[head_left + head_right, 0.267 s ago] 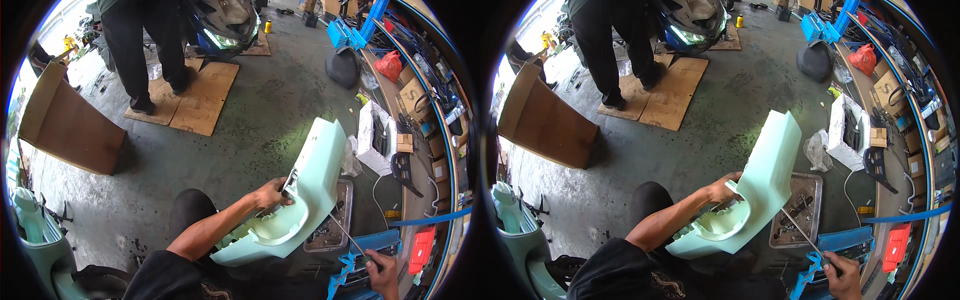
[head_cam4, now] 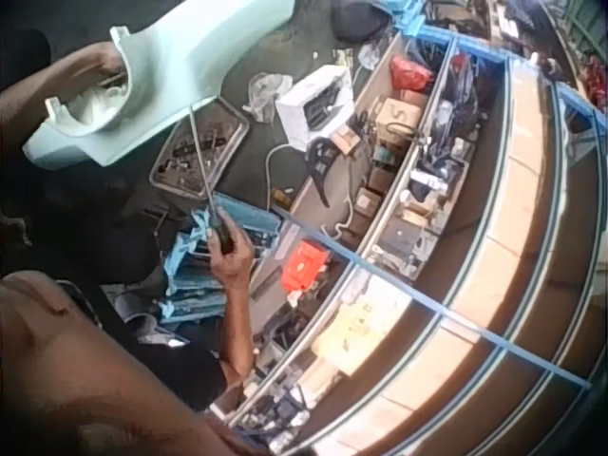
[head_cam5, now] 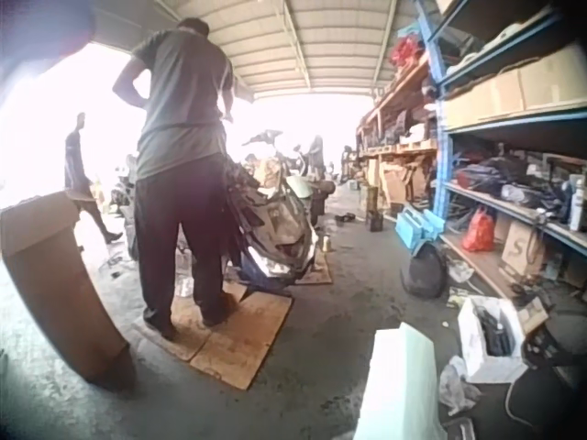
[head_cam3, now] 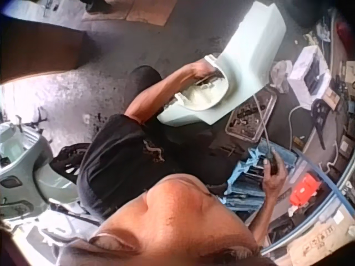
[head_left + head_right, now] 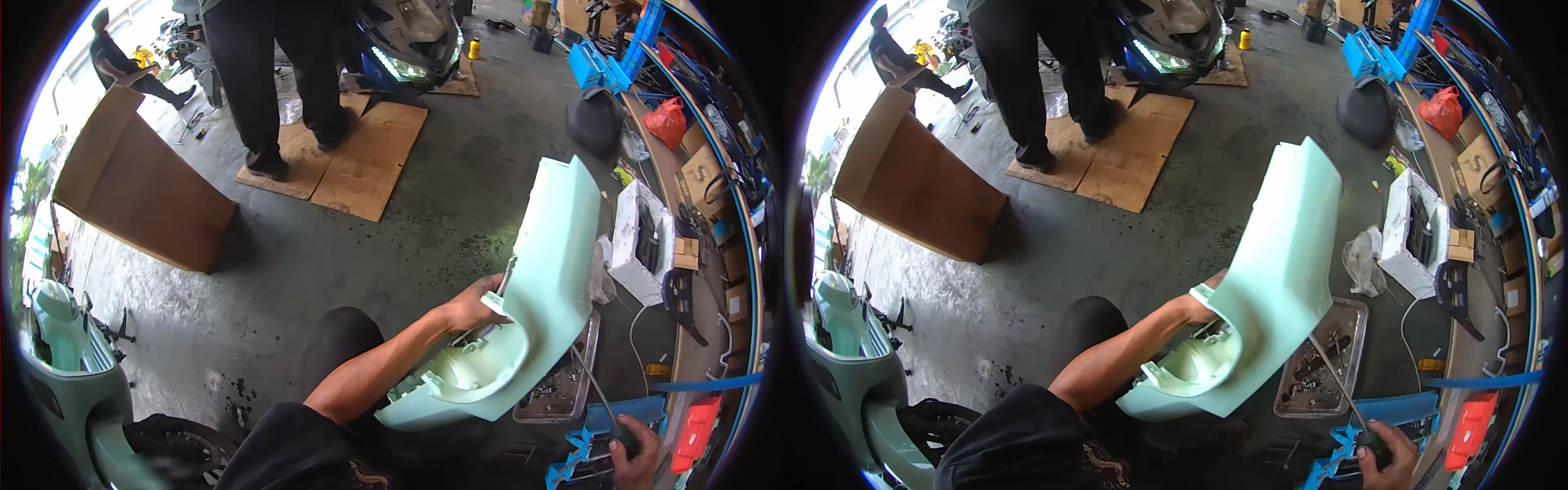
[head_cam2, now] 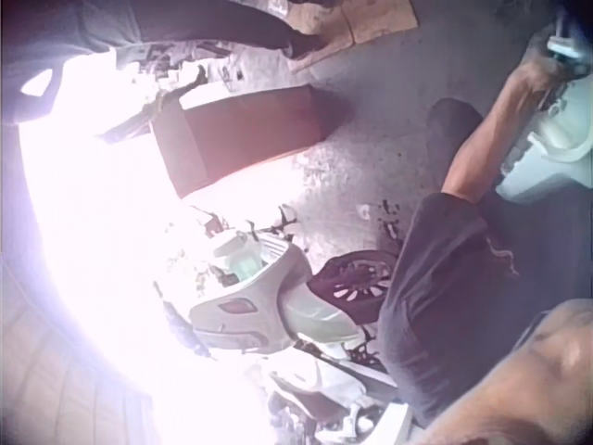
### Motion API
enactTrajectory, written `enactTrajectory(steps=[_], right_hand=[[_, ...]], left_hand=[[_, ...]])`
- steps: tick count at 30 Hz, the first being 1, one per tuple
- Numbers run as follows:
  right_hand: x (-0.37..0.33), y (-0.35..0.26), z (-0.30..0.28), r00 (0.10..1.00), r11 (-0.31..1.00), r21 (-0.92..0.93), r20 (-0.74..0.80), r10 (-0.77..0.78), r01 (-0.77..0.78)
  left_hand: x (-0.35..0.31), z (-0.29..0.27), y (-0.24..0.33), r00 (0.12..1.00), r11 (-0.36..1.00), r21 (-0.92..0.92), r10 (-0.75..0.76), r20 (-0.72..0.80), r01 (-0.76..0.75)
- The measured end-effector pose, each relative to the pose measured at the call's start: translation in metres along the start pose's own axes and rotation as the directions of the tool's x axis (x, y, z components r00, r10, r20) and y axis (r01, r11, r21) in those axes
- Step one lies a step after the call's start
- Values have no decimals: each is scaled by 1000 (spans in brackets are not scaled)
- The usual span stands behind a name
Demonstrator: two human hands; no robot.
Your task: The person unboxes motorcycle parts from a cardboard box and uses a screwdriver to attach a headlight and internal components to a mint green plastic fairing piece while working in a garage.
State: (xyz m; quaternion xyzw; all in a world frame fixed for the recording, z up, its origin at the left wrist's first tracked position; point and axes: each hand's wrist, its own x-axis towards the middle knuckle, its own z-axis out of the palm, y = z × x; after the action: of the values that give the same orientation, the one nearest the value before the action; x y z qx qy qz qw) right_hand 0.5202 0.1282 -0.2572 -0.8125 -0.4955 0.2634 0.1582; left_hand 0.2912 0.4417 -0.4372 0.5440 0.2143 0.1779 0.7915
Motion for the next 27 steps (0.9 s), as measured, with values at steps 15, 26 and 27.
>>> enactTrajectory(steps=[15, 26, 27], right_hand=[[-11, 47, 68, 990, 988, 92, -73, -118, 125], [-4, 48, 72, 993, 983, 139, -48, -112, 118], [-4, 44, 71, 989, 978, 157, -69, -130, 139]], left_hand=[[29, -20, -41, 970, 997, 28, 79, -228, -75], [29, -21, -36, 979, 998, -4, 65, -194, -67], [29, -21, -36, 979, 998, -3, 65, -191, -66]])
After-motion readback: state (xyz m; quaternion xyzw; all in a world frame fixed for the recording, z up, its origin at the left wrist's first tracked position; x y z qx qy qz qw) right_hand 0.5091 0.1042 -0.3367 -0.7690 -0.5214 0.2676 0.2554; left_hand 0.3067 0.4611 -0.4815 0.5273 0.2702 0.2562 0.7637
